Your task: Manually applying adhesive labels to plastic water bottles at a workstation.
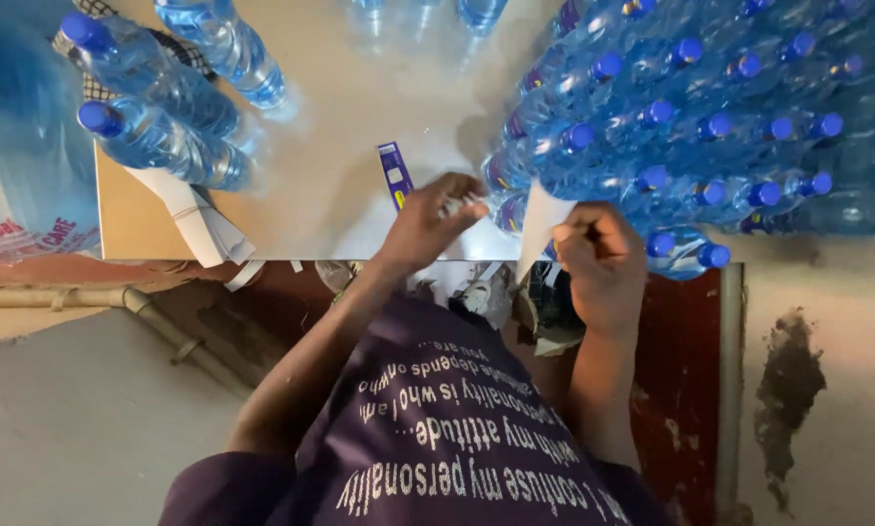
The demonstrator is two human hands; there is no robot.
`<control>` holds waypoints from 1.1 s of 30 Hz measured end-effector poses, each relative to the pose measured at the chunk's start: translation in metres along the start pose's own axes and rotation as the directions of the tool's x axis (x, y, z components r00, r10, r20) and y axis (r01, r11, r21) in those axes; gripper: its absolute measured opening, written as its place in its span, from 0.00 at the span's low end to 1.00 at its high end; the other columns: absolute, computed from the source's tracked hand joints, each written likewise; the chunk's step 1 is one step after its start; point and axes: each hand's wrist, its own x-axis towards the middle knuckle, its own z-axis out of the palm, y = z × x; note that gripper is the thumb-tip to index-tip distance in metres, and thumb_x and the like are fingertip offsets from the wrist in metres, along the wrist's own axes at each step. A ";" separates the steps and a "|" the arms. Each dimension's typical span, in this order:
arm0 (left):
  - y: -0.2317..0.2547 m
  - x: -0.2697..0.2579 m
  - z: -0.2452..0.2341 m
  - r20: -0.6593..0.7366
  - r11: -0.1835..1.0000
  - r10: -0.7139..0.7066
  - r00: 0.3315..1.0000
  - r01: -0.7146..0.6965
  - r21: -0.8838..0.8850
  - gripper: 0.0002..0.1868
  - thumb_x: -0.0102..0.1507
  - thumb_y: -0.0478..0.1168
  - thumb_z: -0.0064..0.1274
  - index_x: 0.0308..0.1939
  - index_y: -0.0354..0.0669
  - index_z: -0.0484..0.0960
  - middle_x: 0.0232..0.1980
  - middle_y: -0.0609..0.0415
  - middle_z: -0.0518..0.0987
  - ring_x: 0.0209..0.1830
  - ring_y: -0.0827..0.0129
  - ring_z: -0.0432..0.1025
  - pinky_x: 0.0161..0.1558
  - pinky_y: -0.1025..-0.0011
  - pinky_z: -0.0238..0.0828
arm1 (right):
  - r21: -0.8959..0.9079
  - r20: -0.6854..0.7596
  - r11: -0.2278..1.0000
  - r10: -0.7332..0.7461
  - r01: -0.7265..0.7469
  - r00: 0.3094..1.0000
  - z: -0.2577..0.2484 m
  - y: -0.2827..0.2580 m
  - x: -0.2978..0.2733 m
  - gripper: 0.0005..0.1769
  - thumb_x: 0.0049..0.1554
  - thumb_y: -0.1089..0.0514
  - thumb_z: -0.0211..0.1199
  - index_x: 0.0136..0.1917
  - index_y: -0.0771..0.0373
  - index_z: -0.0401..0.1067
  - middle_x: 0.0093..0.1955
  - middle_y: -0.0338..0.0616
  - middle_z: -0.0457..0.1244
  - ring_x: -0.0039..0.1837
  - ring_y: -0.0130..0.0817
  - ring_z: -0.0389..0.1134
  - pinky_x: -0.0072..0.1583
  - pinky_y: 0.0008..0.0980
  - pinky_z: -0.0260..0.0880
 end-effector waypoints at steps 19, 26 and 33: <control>0.077 -0.015 0.017 -0.515 0.899 0.194 0.835 -0.362 -0.247 0.08 0.69 0.42 0.68 0.50 0.44 0.89 0.37 0.49 0.85 0.31 0.55 0.80 0.37 0.65 0.78 | -0.015 0.067 0.996 -0.091 0.093 0.994 0.065 -0.057 -0.013 0.26 0.70 0.45 0.68 0.70 0.68 0.72 0.53 0.54 0.70 0.62 0.47 0.75 0.58 0.50 0.78; 0.086 -0.015 0.012 -0.538 0.852 0.175 0.824 -0.401 -0.336 0.03 0.74 0.36 0.61 0.50 0.44 0.90 0.38 0.53 0.85 0.31 0.63 0.79 0.36 0.71 0.74 | -0.037 -0.056 0.993 -0.118 0.116 0.991 0.074 -0.035 -0.015 0.21 0.73 0.45 0.64 0.64 0.66 0.75 0.50 0.56 0.72 0.51 0.47 0.78 0.50 0.43 0.80; 0.059 -0.012 0.001 -0.539 0.803 -0.013 0.842 -0.313 -0.508 0.06 0.77 0.35 0.53 0.48 0.40 0.84 0.39 0.52 0.81 0.34 0.75 0.69 0.36 0.73 0.69 | -0.071 -0.168 0.993 -0.110 0.099 0.980 0.077 -0.021 -0.013 0.20 0.77 0.50 0.53 0.57 0.68 0.77 0.41 0.55 0.73 0.38 0.35 0.74 0.38 0.29 0.73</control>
